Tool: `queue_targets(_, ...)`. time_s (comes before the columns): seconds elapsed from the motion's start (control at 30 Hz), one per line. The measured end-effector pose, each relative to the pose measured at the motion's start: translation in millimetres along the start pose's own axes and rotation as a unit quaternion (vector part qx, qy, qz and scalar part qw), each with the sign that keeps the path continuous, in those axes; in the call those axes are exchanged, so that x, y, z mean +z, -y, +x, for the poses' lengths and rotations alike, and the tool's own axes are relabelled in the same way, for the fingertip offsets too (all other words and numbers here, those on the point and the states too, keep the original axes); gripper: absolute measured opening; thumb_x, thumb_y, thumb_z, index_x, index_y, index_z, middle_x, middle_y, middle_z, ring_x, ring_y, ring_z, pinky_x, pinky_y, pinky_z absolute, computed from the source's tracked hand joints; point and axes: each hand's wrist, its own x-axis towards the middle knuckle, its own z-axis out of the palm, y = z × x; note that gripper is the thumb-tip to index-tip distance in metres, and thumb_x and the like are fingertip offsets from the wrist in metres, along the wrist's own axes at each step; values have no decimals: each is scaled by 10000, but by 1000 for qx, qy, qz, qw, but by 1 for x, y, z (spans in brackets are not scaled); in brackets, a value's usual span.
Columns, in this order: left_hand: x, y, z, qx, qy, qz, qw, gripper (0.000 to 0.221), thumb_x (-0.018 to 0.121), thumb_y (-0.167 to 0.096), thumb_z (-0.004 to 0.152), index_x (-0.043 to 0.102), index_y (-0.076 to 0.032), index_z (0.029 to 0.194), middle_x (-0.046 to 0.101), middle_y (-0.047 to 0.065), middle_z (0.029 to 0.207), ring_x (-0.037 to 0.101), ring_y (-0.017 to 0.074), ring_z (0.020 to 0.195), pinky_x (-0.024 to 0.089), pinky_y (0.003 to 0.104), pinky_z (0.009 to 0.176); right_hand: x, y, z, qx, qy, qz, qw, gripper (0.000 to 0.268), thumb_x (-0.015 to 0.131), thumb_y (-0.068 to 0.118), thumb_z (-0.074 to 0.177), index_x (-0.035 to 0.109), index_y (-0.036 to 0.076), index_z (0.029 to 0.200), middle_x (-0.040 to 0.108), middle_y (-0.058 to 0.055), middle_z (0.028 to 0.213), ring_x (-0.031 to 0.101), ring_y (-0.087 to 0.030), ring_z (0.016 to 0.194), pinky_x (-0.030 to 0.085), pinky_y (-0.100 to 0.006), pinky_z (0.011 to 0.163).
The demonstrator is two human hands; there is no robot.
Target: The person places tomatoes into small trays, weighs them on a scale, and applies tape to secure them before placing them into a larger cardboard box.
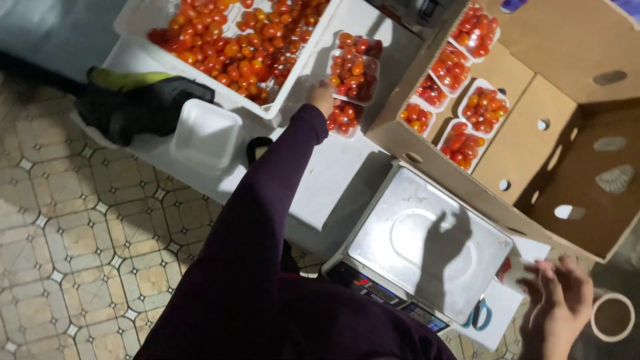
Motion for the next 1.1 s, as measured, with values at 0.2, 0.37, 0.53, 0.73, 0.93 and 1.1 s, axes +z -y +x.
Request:
queue_targets(0.2, -38, -34, -5, -288, -44, -547, 785, 418, 372, -79, 1015, 685, -77, 1293, 730, 193, 1117, 742, 294, 938, 675, 349, 625, -31, -26, -56, 60, -139, -7, 988, 262, 611, 37, 1057, 584, 203, 1259, 678, 2, 1042, 679, -101, 888, 565, -251, 743)
queue_targets(0.37, -121, -96, -52, -272, -60, -476, 834, 221, 383, -185, 1027, 576, -79, 1042, 639, 130, 1117, 616, 247, 963, 639, 364, 769, -9, -19, -63, 40, -111, 25, 993, 229, 645, 71, 1049, 586, 181, 1241, 672, -10, 1034, 674, -120, 877, 555, -253, 728)
queue_targets(0.53, -211, -128, -115, -256, -9, -504, 825, 468, 374, -300, 1059, 509, -112, 1466, 576, 104, 1439, 639, 222, 1180, 624, 331, 891, 36, 3, -54, 30, -18, 73, 997, 229, 662, 48, 1021, 590, 117, 1228, 663, -31, 1007, 665, -146, 884, 578, -242, 812)
queue_targets(0.73, -291, -171, -251, -91, -24, -465, 880, 399, 395, -187, 1125, 541, 23, 1432, 632, 126, 1213, 636, 119, 860, 623, 242, 711, 111, 29, -52, 226, 248, 98, 937, 519, 572, 313, 965, 594, -37, 1347, 685, -241, 1032, 685, -357, 980, 526, -514, 808)
queue_targets(0.93, -266, -231, -343, 205, -34, -433, 877, 169, 474, 62, 1053, 639, 52, 1086, 624, 215, 1113, 662, 353, 1026, 531, 333, 797, 127, 30, -24, 365, 404, 316, 777, 912, 536, 673, 962, 298, 8, 1539, 545, -278, 1330, 647, -460, 1160, 611, -653, 762)
queue_targets(1.1, -207, -247, -385, 552, -105, -74, 824, 249, 672, -170, 1036, 718, -182, 1279, 634, -2, 1432, 635, 255, 1101, 554, 323, 902, 82, -94, 14, 383, 274, 211, 857, 588, 513, 492, 993, 480, 226, 1516, 522, -80, 1426, 528, -314, 1331, 449, -524, 1109)
